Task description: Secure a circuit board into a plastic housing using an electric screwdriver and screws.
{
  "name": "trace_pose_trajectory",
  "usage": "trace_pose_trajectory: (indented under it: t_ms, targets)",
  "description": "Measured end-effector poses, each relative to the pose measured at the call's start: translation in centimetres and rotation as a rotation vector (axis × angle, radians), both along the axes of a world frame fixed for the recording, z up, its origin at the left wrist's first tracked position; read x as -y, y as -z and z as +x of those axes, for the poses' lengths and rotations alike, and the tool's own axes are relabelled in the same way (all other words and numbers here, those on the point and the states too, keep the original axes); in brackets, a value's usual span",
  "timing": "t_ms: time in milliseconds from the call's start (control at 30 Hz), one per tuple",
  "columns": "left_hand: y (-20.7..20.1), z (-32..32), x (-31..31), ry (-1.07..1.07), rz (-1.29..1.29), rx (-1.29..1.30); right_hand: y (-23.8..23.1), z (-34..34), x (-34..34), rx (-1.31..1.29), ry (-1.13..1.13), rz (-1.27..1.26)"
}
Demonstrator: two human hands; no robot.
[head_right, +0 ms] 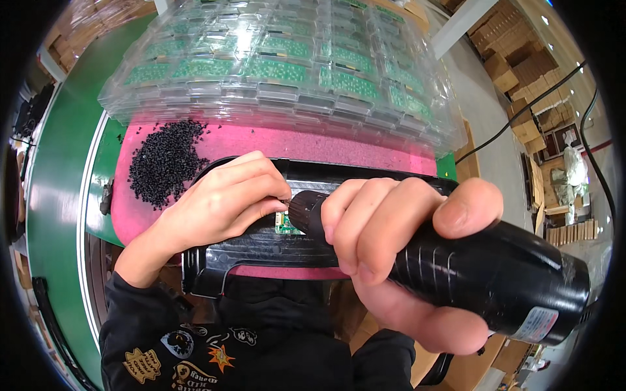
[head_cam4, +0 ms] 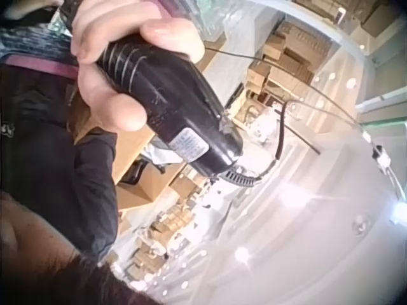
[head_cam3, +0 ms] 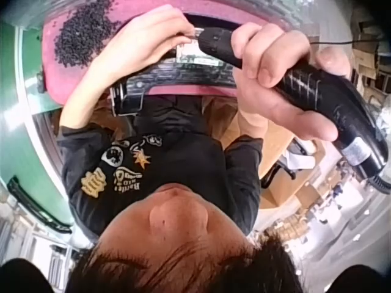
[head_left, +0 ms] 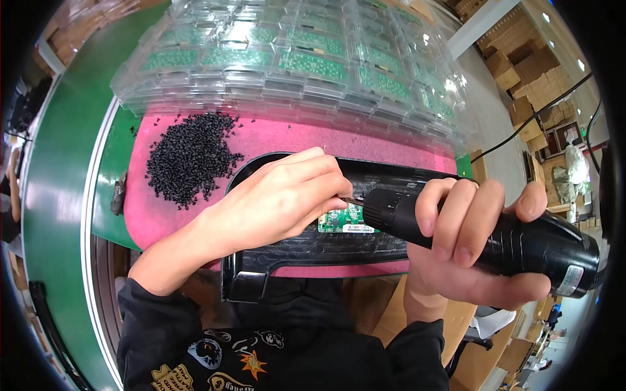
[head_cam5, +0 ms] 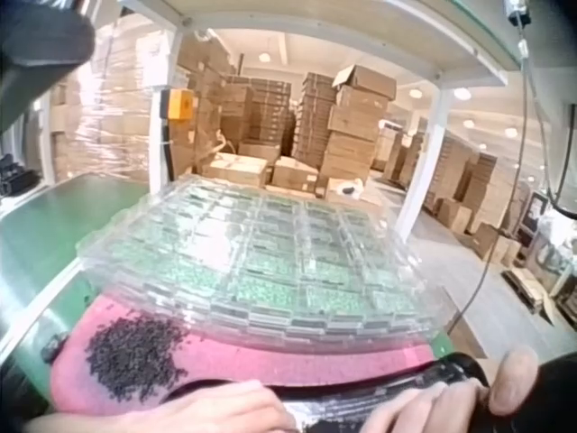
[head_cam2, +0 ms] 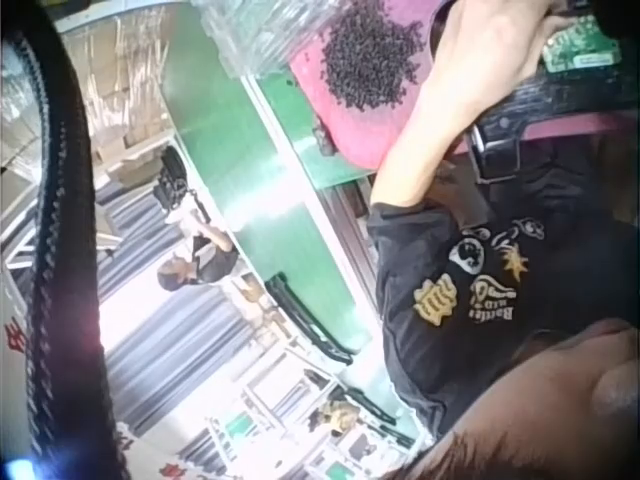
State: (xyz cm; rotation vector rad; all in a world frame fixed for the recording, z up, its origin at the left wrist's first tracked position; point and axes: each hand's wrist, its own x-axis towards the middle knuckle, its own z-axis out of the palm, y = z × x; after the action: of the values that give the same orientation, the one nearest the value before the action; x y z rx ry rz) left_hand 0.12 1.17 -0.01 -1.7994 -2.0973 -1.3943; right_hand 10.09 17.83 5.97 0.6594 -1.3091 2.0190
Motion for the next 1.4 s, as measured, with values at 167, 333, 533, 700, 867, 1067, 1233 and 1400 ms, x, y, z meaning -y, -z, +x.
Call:
trace_pose_trajectory:
  t_ms: [167, 333, 533, 700, 867, 1067, 1233, 1400]
  targets:
    - [0.0, 0.0, -0.2, 0.015, -0.012, -0.011, -0.2, 0.1, -0.4, 0.007, -0.053, 0.06]
    - [0.5, -0.1, -0.3, 0.055, -0.024, 0.07, 0.1, -0.2, -1.1, -0.033, -0.155, 0.163]
    - [0.5, 0.6, -0.1, -0.041, -0.326, 0.126, 1.5, 0.0, -3.3, 0.164, 0.072, 0.184]
    - [0.4, 0.7, -0.2, -0.09, -0.534, 0.046, 3.0, -0.3, -6.0, 0.278, 0.147, 0.209]
    - [0.6, 0.7, 0.0, -0.095, -0.551, 0.041, 4.1, -0.8, -6.1, 0.298, 0.121, 0.185]
    - [0.7, 0.7, -0.2, -0.084, -0.543, 0.044, 4.3, -0.8, -6.0, 0.322, 0.12, 0.208]
    - [0.9, 0.6, -0.2, -0.075, -0.536, 0.048, 4.4, -1.0, -5.9, 0.331, 0.085, 0.233]
    - [0.7, 0.5, -0.3, -0.081, -0.539, 0.009, 4.8, -1.7, -5.3, 0.322, 0.054, 0.142]
